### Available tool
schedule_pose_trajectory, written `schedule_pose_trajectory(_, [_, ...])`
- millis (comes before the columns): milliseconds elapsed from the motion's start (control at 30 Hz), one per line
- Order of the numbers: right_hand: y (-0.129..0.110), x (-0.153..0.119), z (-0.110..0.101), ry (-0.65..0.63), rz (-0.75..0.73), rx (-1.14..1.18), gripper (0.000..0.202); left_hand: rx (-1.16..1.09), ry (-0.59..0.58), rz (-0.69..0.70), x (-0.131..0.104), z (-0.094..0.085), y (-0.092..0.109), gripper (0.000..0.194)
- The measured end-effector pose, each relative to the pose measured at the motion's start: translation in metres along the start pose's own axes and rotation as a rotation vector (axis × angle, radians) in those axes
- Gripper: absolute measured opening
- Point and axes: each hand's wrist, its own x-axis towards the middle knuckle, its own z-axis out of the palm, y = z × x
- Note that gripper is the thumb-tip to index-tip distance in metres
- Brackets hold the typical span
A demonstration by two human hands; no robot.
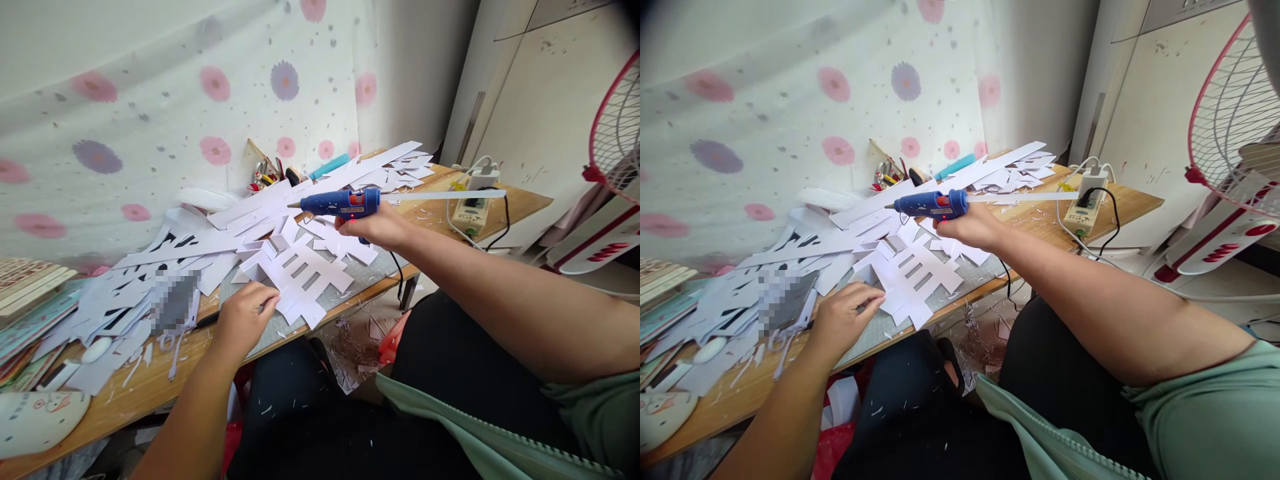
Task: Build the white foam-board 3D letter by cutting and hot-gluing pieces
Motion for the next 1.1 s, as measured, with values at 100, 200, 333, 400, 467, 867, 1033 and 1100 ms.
schedule_pose_trajectory(100, [0.000,0.000,0.000,-0.012,-0.009,-0.001,0.017,-0.009,0.001,0.011,-0.002,0.001,-0.001,0.014])
schedule_pose_trajectory(200, [0.001,0.001,0.000,-0.006,0.004,-0.015,0.017,-0.038,0.002,0.014,-0.004,0.003,-0.003,0.014])
schedule_pose_trajectory(333, [0.004,0.003,0.000,-0.015,0.026,-0.027,0.015,-0.079,0.011,0.015,-0.006,0.006,-0.004,0.015])
schedule_pose_trajectory(400, [0.006,0.003,0.001,-0.013,0.036,-0.029,0.015,-0.093,0.013,0.013,-0.007,0.007,-0.004,0.016])
schedule_pose_trajectory(467, [0.007,0.003,0.001,-0.011,0.055,-0.025,0.016,-0.102,0.010,0.012,-0.008,0.008,-0.004,0.017])
schedule_pose_trajectory(867, [0.008,0.002,0.006,-0.022,0.039,-0.026,0.017,-0.117,-0.003,0.072,-0.011,0.009,-0.011,0.013])
schedule_pose_trajectory(1033, [0.017,0.003,0.006,-0.043,0.046,-0.046,0.016,-0.110,0.058,0.067,-0.015,0.013,-0.011,0.012])
schedule_pose_trajectory(1100, [0.019,0.003,0.006,-0.055,0.062,-0.036,0.016,-0.113,0.109,0.066,-0.019,0.015,-0.011,0.009])
